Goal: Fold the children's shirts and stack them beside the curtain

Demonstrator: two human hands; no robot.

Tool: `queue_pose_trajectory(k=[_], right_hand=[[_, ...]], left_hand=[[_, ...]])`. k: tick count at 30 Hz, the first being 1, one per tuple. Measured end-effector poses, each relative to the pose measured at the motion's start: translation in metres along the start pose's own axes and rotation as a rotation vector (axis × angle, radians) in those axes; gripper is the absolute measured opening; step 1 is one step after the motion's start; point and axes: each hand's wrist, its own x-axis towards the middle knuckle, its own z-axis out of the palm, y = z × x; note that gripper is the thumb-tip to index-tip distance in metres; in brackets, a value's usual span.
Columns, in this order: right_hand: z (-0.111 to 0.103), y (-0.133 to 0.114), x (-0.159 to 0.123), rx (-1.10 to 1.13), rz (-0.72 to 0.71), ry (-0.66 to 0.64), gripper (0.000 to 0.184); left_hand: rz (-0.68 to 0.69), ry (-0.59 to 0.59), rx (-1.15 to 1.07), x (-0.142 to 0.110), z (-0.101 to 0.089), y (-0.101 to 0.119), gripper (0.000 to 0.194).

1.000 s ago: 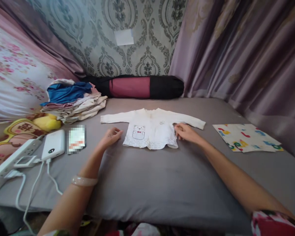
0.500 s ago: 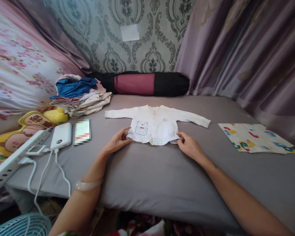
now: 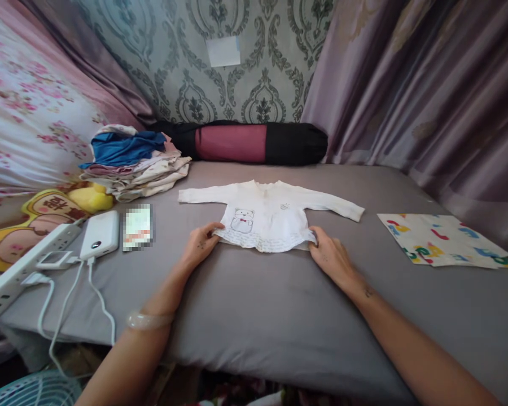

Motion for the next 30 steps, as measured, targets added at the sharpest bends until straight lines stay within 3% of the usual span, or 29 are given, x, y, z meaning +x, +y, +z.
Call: queue_pose_trajectory(k=[14,17,20,23,25,28,30], right_hand=[[-0.004,0.016,-0.006,-0.096,-0.139,-0.049,0.045],[-0.017,0.024,-0.007,-0.050,-0.158,-0.098,0.038],[-0.039,0.030,-0.003,0.040,-0.221,-0.257,0.029],[-0.052,0.025,0.013,0.062,-0.313,-0.321,0.039],[-0.048,0.012,0.029,0.061,-0.357,-0.195,0.045],[-0.022,-0.016,0.057,0.115,-0.394,0.011,0.043],[0.000,-0.031,0.072,0.088,-0.441,0.025,0.048]], left_hand=[[0.022,-0.093,0.163,-0.002,-0.009,-0.004,0.036],[0.045,-0.151,0.152,-0.002,-0.017,-0.005,0.038],[0.019,-0.225,0.152,-0.001,-0.031,0.000,0.038],[0.016,-0.183,0.172,0.004,-0.036,0.016,0.033],[0.078,-0.117,0.199,0.012,-0.027,0.031,0.030],[0.229,-0.081,0.241,0.027,0.009,0.054,0.028],[0.334,-0.075,0.263,0.034,0.037,0.062,0.033]])
